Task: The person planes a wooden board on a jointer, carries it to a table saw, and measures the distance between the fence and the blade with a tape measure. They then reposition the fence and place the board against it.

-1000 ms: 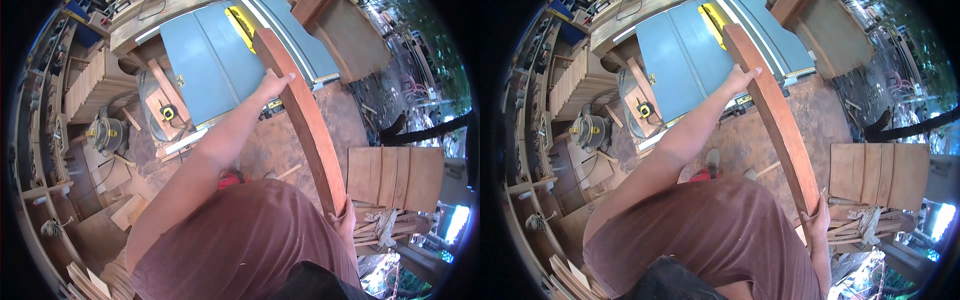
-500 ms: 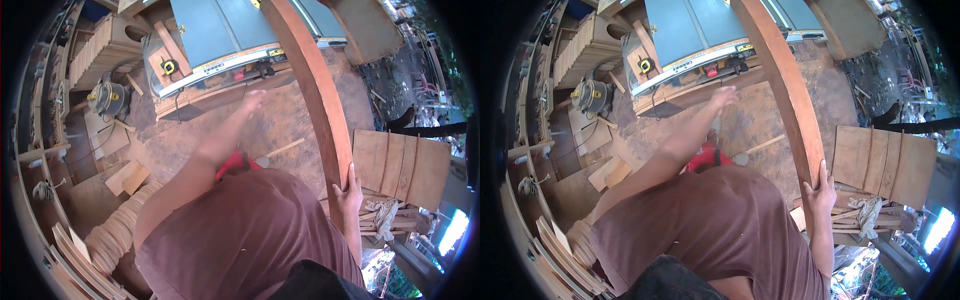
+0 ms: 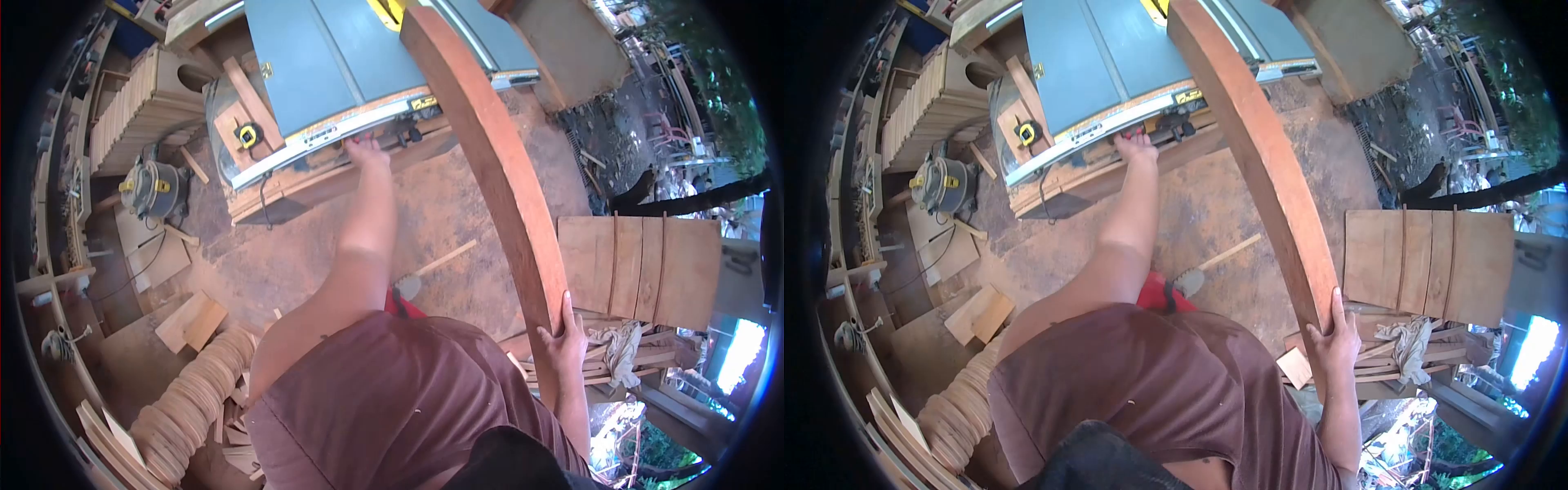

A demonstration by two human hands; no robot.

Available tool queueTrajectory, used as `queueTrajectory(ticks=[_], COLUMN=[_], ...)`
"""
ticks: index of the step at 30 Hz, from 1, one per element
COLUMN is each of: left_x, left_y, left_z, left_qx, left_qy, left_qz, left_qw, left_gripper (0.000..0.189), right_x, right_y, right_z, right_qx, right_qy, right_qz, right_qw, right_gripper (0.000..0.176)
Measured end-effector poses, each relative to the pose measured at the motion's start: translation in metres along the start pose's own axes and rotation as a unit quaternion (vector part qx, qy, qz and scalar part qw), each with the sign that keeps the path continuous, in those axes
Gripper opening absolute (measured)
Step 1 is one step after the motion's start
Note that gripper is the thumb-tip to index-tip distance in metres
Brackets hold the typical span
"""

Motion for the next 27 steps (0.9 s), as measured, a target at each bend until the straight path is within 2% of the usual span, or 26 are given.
queueTrajectory(ticks=[1, 8, 10, 11, 12, 13, 14, 15, 17, 18, 19, 21, 22, 24, 25, 27], left_x=[0.001, 0.0, 0.012, 0.02, 0.053, 0.088, 0.123, 0.15, 0.179, 0.189, 0.183, 0.211, 0.22, 0.248, 0.249, 0.248], left_y=[0.0, 0.012, 0.027, 0.041, 0.065, 0.097, 0.123, 0.142, 0.156, 0.143, 0.129, 0.138, 0.14, 0.141, 0.131, 0.117], left_z=[-0.001, 0.001, -0.002, -0.003, -0.006, -0.005, -0.01, -0.019, -0.017, -0.019, -0.021, -0.025, -0.016, 0.009, 0.016, 0.037], left_qx=[-0.004, 0.0, -0.015, -0.012, 0.034, 0.076, 0.021, 0.021, -0.078, -0.053, -0.101, -0.002, -0.002, -0.043, -0.045, -0.116], left_qy=[-0.006, -0.037, -0.296, -0.298, -0.421, -0.529, -0.551, -0.556, -0.746, -0.786, -0.811, -0.745, -0.751, -0.658, -0.664, -0.584], left_qz=[0.003, -0.03, 0.079, 0.088, 0.211, 0.325, 0.312, 0.315, 0.23, 0.307, 0.323, 0.368, 0.369, 0.403, 0.402, 0.402], left_qw=[1.0, 0.999, 0.952, 0.95, 0.882, 0.78, 0.774, 0.769, 0.62, 0.534, 0.477, 0.556, 0.548, 0.635, 0.629, 0.696], left_gripper=[0.049, 0.04, 0.047, 0.047, 0.052, 0.058, 0.073, 0.073, 0.068, 0.079, 0.08, 0.074, 0.074, 0.069, 0.069, 0.068], right_x=[0.001, -0.005, -0.01, -0.01, -0.008, -0.009, -0.012, -0.013, -0.009, -0.006, -0.004, -0.001, 0.0, -0.003, -0.004, -0.002], right_y=[0.0, -0.002, 0.0, -0.002, -0.001, -0.001, 0.001, 0.003, 0.002, 0.0, -0.002, -0.004, -0.004, -0.005, -0.005, -0.01], right_z=[0.0, 0.006, 0.009, 0.009, 0.008, 0.009, 0.011, 0.011, 0.006, 0.003, 0.0, -0.005, -0.005, -0.005, -0.005, -0.008], right_qx=[0.005, 0.024, 0.008, 0.008, 0.009, 0.013, 0.009, 0.002, 0.007, 0.003, 0.0, 0.0, -0.003, 0.002, 0.007, 0.012], right_qy=[0.0, 0.008, 0.003, 0.001, -0.002, -0.013, -0.005, 0.004, -0.006, -0.002, 0.002, -0.012, -0.015, -0.016, -0.006, -0.003], right_qz=[0.012, 0.021, 0.01, 0.008, 0.008, 0.007, 0.008, 0.007, 0.008, 0.01, 0.011, 0.003, 0.0, 0.006, 0.01, 0.017], right_qw=[1.0, 0.999, 1.0, 1.0, 1.0, 1.0, 1.0, 1.0, 1.0, 1.0, 1.0, 1.0, 1.0, 1.0, 1.0, 1.0], right_gripper=[0.098, 0.1, 0.101, 0.102, 0.102, 0.102, 0.099, 0.096, 0.096, 0.096, 0.096, 0.096, 0.096, 0.096, 0.095, 0.096])
Point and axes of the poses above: each hand's wrist, its own y-axis away from the middle knuckle, its own x-axis out of the palm, z = x × y, the point moved 7 cm from there along -y, towards the middle knuckle, and after that the axes turned 12 degrees about z, right-handed, at the moved point
